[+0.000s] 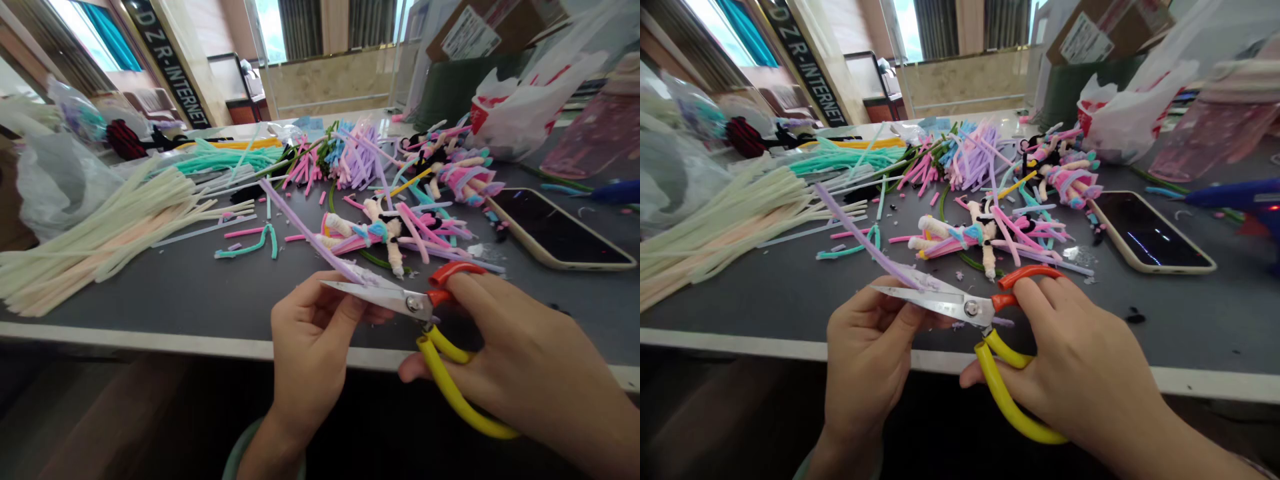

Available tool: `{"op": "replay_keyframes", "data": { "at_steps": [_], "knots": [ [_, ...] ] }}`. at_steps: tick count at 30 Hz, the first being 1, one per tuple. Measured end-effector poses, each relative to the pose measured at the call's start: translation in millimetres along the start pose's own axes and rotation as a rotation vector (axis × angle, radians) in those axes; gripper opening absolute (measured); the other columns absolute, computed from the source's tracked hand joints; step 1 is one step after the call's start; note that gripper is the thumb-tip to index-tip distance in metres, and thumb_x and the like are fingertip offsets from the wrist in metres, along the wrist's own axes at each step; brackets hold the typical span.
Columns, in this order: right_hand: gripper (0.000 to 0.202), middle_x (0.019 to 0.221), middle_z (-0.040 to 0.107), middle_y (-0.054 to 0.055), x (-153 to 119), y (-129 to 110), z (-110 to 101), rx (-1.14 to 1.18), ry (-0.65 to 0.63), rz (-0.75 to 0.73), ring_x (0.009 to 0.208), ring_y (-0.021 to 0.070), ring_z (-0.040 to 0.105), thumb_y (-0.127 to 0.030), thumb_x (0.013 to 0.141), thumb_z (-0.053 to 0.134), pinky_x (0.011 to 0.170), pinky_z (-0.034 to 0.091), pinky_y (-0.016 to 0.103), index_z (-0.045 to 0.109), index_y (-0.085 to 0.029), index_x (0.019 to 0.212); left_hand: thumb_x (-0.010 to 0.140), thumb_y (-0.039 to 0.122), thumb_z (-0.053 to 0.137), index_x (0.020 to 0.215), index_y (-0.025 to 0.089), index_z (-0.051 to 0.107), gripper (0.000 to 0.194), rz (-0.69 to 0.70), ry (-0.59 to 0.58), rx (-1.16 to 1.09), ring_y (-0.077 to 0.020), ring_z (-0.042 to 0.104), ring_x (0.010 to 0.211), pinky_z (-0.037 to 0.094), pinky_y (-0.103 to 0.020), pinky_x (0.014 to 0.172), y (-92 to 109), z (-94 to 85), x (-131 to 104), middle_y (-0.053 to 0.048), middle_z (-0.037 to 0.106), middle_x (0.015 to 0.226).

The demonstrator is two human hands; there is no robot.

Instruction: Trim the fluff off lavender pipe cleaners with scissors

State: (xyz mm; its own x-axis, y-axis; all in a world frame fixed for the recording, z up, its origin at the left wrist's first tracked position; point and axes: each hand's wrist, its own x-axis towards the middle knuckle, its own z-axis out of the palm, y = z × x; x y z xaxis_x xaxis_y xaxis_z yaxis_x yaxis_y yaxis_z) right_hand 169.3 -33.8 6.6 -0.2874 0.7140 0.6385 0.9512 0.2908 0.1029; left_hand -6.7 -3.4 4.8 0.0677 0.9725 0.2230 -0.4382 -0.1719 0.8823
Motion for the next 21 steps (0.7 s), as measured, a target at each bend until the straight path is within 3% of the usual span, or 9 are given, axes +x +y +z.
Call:
{"op": "replay_keyframes", "data": {
  "at_steps": [5, 15, 21],
  "knots": [
    [0.050, 0.077, 0.068, 0.013, -2.0, 0.9, 0.2, -0.005, -0.002, 0.002, 0.063, 0.0256, 0.068, -0.066, 0.093, 0.030, 0.042, 0.048, 0.033, 0.051, -0.022, 0.085, 0.084, 0.008, 0.072, 0.080, 0.023, 0.079, 0.018, 0.002, -0.022, -0.051, -0.0093, 0.073, 0.061, 0.062, -0.016, 0.063, -0.4, -1.8, 1.2, 0.005, 0.078, 0.070],
    [0.053, 0.082, 0.066, 0.014, -2.4, 0.3, 2.3, -0.012, -0.033, -0.023, 0.068, 0.0284, 0.068, -0.072, 0.089, 0.033, 0.048, 0.052, 0.037, 0.049, -0.021, 0.089, 0.077, 0.003, 0.071, 0.075, 0.020, 0.081, 0.021, -0.094, -0.059, -0.175, -0.0106, 0.073, 0.060, 0.063, -0.017, 0.061, 5.2, -0.8, 3.5, 0.003, 0.079, 0.067],
    [0.043, 0.085, 0.064, 0.016, -3.7, 2.2, 3.9, 0.001, -0.032, -0.045, 0.071, 0.0291, 0.065, -0.061, 0.090, 0.035, 0.055, 0.055, 0.040, 0.049, -0.020, 0.089, 0.077, 0.003, 0.073, 0.074, 0.020, 0.081, 0.018, -0.110, -0.071, -0.170, -0.0095, 0.072, 0.060, 0.061, -0.014, 0.062, 3.2, -2.0, 3.2, 0.004, 0.077, 0.066]
  ]
}}
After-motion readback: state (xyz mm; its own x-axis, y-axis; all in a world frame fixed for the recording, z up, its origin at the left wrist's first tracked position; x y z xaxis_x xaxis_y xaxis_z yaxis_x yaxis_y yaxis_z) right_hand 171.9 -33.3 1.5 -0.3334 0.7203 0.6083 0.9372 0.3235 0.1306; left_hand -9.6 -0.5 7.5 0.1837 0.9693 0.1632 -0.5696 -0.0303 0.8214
